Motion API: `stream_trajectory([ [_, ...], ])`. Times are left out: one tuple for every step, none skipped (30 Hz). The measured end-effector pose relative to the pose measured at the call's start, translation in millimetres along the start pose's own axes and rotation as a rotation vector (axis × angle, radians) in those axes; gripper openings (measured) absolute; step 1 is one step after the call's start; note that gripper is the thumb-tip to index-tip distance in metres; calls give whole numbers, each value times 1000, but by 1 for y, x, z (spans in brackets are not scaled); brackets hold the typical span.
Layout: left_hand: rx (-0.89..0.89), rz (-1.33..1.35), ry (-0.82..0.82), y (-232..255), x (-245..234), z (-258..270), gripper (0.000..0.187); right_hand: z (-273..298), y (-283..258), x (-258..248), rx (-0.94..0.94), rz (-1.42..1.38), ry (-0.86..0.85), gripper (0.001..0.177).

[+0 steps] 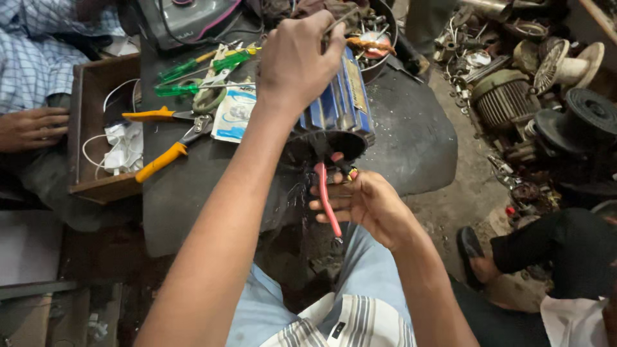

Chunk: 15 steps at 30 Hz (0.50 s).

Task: The person uses pliers and a screwdriver to remove copper wires from the stator of an electric motor. They repeatedly pull and cut the wires, clearing the interior of the motor housing.

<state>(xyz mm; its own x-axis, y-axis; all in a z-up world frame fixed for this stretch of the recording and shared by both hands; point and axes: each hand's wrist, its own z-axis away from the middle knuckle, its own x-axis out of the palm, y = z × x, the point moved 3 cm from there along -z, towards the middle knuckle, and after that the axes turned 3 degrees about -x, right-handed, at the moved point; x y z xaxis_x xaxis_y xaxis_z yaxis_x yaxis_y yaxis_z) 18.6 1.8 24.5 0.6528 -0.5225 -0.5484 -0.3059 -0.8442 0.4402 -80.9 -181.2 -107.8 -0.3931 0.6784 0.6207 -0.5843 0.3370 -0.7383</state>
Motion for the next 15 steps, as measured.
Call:
stream_trajectory([
  [4,5,7,0,0,0,24,-2,0,1,-8,-4,1,33],
  [6,2,1,-1,1,0,25,-3,2,1,-16,-10,5,34],
  [7,0,-5,-2,2,0,26,-4,3,1,-23,-15,9,36],
  [10,-2,-13,-3,3,0,27,-5,5,1,-20,-61,23,36],
  [6,1,-15,-4,4,-1,28,-6,8,1,-18,-107,38,35],
  [3,4,-19,-5,5,-1,29,-7,10,1,-16,-154,53,35],
  [0,7,-22,-6,6,-1,30,-8,13,2,-16,-176,59,34],
  [6,9,-17,-7,6,-1,30,-8,14,3,-16,-197,63,33],
  [13,10,-13,-7,6,-2,30,-9,15,5,-16,-218,67,32],
  [18,12,-7,-6,6,-2,29,-8,15,7,-24,-227,58,34],
  [14,10,-3,-6,6,-1,29,-7,15,10,-31,-237,49,36],
  [11,5,2,-6,6,-1,29,-7,15,13,-40,-247,38,38],
  [7,1,7,-6,6,-1,29,-4,15,16,-31,-256,39,42],
  [11,16,15,-6,6,-1,28,-2,15,20,-21,-266,38,45],
  [14,31,24,-7,5,-1,26,0,15,24,-12,-276,37,49],
])
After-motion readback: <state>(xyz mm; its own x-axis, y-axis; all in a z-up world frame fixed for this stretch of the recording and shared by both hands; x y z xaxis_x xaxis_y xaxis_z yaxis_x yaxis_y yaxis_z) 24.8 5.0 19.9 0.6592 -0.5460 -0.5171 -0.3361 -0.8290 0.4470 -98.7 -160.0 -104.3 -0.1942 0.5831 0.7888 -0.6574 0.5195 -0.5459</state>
